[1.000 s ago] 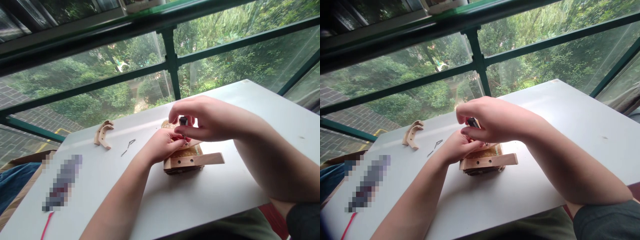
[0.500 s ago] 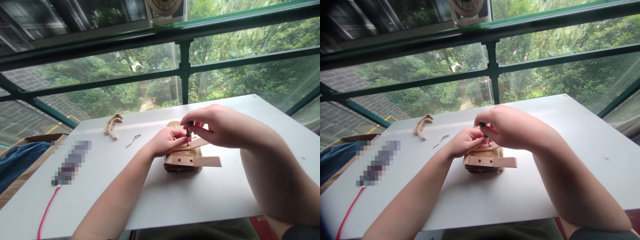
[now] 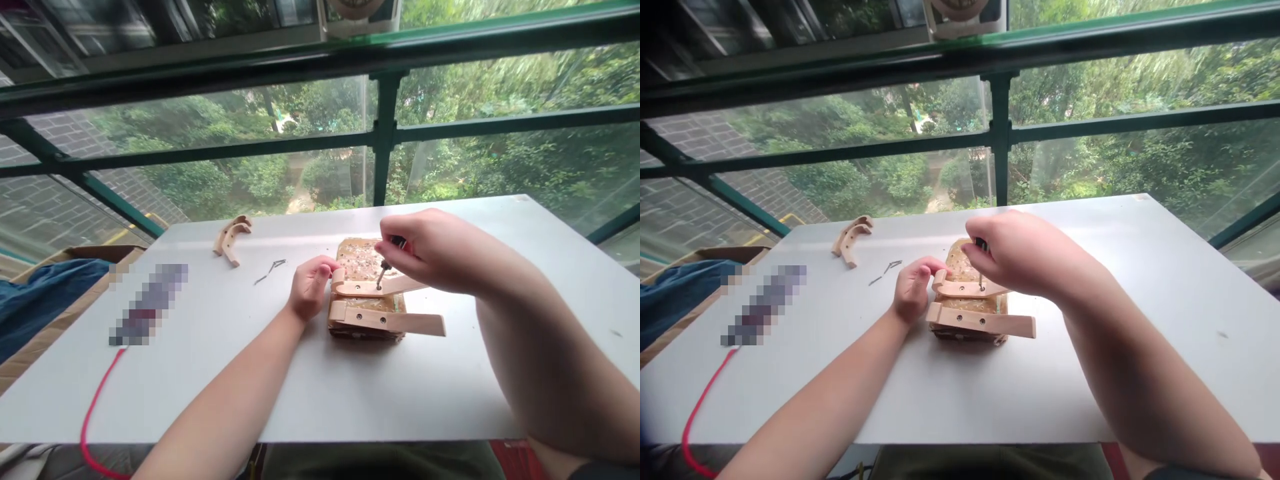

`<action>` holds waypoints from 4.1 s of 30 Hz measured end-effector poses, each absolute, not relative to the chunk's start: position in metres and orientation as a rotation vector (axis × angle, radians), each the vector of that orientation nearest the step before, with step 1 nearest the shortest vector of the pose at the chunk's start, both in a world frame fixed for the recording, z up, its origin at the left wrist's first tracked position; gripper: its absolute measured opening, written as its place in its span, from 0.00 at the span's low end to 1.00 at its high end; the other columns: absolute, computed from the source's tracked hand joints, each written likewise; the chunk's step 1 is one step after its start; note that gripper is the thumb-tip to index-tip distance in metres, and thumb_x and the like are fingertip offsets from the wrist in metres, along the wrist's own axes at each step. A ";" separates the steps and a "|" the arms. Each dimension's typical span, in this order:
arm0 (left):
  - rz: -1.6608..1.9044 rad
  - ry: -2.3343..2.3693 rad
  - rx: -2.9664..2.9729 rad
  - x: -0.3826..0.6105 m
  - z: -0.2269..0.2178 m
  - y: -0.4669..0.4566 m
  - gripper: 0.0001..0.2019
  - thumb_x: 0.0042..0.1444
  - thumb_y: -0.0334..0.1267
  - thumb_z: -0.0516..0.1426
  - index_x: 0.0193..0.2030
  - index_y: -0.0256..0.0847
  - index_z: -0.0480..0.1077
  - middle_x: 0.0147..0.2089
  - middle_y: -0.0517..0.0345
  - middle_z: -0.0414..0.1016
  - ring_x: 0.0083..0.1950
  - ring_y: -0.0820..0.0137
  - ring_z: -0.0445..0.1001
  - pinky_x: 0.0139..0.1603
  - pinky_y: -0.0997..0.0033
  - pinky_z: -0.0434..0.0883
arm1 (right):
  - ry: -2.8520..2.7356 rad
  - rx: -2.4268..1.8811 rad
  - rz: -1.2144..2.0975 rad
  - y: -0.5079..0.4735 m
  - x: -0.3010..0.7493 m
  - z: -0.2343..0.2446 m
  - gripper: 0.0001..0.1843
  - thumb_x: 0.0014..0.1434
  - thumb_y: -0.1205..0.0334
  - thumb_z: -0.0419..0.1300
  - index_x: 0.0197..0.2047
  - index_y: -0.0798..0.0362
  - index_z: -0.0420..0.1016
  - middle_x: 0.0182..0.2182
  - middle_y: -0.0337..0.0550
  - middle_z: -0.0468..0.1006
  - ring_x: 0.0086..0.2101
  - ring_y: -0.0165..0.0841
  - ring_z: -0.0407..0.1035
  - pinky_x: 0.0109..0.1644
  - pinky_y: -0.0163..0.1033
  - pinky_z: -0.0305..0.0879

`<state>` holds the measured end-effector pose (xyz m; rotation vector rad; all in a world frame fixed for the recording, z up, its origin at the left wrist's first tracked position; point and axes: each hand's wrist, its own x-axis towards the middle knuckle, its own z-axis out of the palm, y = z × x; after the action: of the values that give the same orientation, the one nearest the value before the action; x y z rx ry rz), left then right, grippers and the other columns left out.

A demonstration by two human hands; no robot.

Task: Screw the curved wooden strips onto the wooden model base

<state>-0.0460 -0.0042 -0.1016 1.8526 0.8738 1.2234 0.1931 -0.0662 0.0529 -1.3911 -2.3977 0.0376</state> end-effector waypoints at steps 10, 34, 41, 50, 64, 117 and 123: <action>1.078 0.672 1.914 -0.047 -0.097 -0.011 0.19 0.57 0.54 0.57 0.43 0.39 0.74 0.45 0.47 0.77 0.48 0.58 0.75 0.55 0.56 0.71 | -2.479 -1.036 0.271 -0.060 0.187 0.045 0.05 0.61 0.66 0.54 0.37 0.52 0.71 0.32 0.41 0.76 0.30 0.30 0.63 0.35 0.37 0.55; 1.024 0.674 1.804 -0.042 -0.094 -0.016 0.15 0.59 0.48 0.56 0.42 0.38 0.74 0.43 0.48 0.80 0.47 0.59 0.78 0.53 0.57 0.73 | -2.478 -1.205 0.272 -0.063 0.194 0.049 0.04 0.61 0.64 0.57 0.41 0.50 0.70 0.31 0.41 0.75 0.28 0.31 0.63 0.31 0.38 0.54; 1.005 0.688 1.798 -0.044 -0.094 -0.015 0.14 0.60 0.47 0.57 0.41 0.38 0.75 0.43 0.48 0.81 0.47 0.59 0.79 0.53 0.58 0.73 | -2.399 -1.294 0.135 -0.060 0.189 0.047 0.09 0.60 0.56 0.62 0.37 0.50 0.66 0.24 0.38 0.69 0.23 0.30 0.57 0.28 0.39 0.49; 1.049 0.667 1.813 -0.044 -0.099 -0.012 0.15 0.60 0.48 0.57 0.42 0.38 0.76 0.42 0.50 0.82 0.45 0.60 0.79 0.50 0.59 0.73 | -2.385 -1.299 0.148 -0.055 0.191 0.042 0.02 0.61 0.63 0.57 0.36 0.50 0.69 0.23 0.37 0.68 0.23 0.29 0.56 0.29 0.38 0.48; 1.029 0.664 1.796 -0.045 -0.098 -0.013 0.15 0.60 0.48 0.57 0.43 0.38 0.75 0.43 0.49 0.82 0.45 0.59 0.79 0.49 0.59 0.74 | -2.420 -1.236 0.400 -0.061 0.203 0.048 0.14 0.59 0.71 0.54 0.49 0.50 0.67 0.35 0.42 0.75 0.31 0.32 0.65 0.34 0.38 0.55; 1.007 0.675 1.834 -0.046 -0.098 -0.012 0.15 0.61 0.49 0.56 0.43 0.39 0.75 0.44 0.48 0.81 0.48 0.57 0.79 0.53 0.55 0.73 | -2.522 -0.962 0.349 -0.059 0.191 0.042 0.04 0.62 0.67 0.55 0.37 0.53 0.70 0.31 0.40 0.74 0.30 0.28 0.61 0.34 0.36 0.53; 1.017 0.686 1.823 -0.045 -0.098 -0.013 0.15 0.61 0.49 0.56 0.43 0.39 0.75 0.44 0.48 0.82 0.48 0.58 0.79 0.53 0.55 0.73 | -2.531 -1.056 0.438 -0.065 0.191 0.048 0.11 0.58 0.73 0.52 0.42 0.53 0.71 0.33 0.42 0.76 0.30 0.30 0.64 0.36 0.37 0.55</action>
<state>-0.0451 -0.0131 -0.0976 1.8229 0.6856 1.0168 0.1912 -0.0654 0.0483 -1.0561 -2.5312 0.4378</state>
